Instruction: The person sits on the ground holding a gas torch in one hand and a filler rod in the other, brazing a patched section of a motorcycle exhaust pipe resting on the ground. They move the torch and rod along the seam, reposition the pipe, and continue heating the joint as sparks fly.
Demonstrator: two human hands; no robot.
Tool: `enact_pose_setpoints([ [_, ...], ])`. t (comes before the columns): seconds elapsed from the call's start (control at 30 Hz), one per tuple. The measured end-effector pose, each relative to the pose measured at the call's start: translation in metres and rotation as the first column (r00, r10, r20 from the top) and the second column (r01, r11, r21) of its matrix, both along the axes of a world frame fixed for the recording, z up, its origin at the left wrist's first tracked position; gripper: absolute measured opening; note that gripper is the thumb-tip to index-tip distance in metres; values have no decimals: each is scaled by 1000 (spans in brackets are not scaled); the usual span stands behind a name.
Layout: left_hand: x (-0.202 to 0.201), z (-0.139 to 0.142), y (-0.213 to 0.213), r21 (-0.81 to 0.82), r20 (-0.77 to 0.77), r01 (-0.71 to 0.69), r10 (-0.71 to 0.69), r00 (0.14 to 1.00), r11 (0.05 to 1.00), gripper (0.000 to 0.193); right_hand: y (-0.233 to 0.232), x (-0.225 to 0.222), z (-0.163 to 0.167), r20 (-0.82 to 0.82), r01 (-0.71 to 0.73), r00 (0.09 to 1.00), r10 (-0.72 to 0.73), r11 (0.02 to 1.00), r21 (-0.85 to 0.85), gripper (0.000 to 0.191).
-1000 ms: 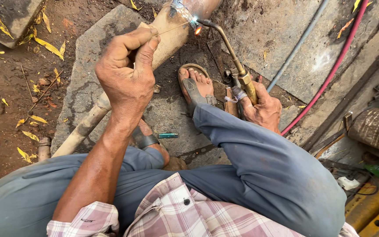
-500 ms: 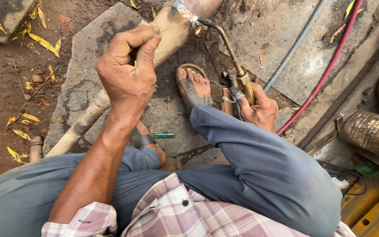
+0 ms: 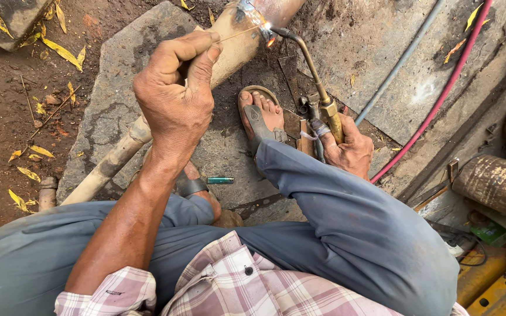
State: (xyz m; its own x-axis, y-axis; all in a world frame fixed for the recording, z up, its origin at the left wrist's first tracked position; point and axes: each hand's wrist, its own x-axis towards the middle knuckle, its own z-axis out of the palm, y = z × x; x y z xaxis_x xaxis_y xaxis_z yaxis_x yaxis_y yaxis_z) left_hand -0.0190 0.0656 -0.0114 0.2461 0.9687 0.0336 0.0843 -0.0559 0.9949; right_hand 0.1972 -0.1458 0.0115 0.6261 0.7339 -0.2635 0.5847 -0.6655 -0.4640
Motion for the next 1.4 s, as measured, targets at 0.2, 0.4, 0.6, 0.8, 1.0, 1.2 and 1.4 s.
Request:
enact_pose_setpoints([
  [0.2, -1, 2, 2, -7, -22, 1, -1, 1000, 1000, 10, -1, 0, 0, 4, 21, 1000, -21, 1000, -21, 29],
  [0.4, -1, 4, 3, 10, -25, 9, -9, 1000, 1000, 9, 0, -1, 2, -34, 26, 999, -26, 1000, -18, 30],
  [0.6, -4, 5, 1, 30, -19, -3, 3, 1000, 1000, 9, -4, 0, 1, -38, 31, 999, -31, 999, -15, 28],
  [0.8, 10, 1, -2, -45, 67, -9, 12, 998, 999, 8, -13, 16, -5, 2, -31, 1000, 31, 999, -32, 32],
  [1.0, -3, 5, 0, 25, -16, -1, 1, 1000, 1000, 8, -12, 6, -5, -54, -9, 998, 9, 1000, -4, 27],
  [1.2, 6, 6, 0, -43, 30, -3, 4, 1000, 999, 8, -12, 13, 0, -125, -40, 991, 41, 999, 7, 30],
  [1.4, 0, 5, 0, 28, -9, 14, -14, 1000, 999, 9, -5, 6, -1, -53, -22, 998, 23, 1000, 11, 25],
])
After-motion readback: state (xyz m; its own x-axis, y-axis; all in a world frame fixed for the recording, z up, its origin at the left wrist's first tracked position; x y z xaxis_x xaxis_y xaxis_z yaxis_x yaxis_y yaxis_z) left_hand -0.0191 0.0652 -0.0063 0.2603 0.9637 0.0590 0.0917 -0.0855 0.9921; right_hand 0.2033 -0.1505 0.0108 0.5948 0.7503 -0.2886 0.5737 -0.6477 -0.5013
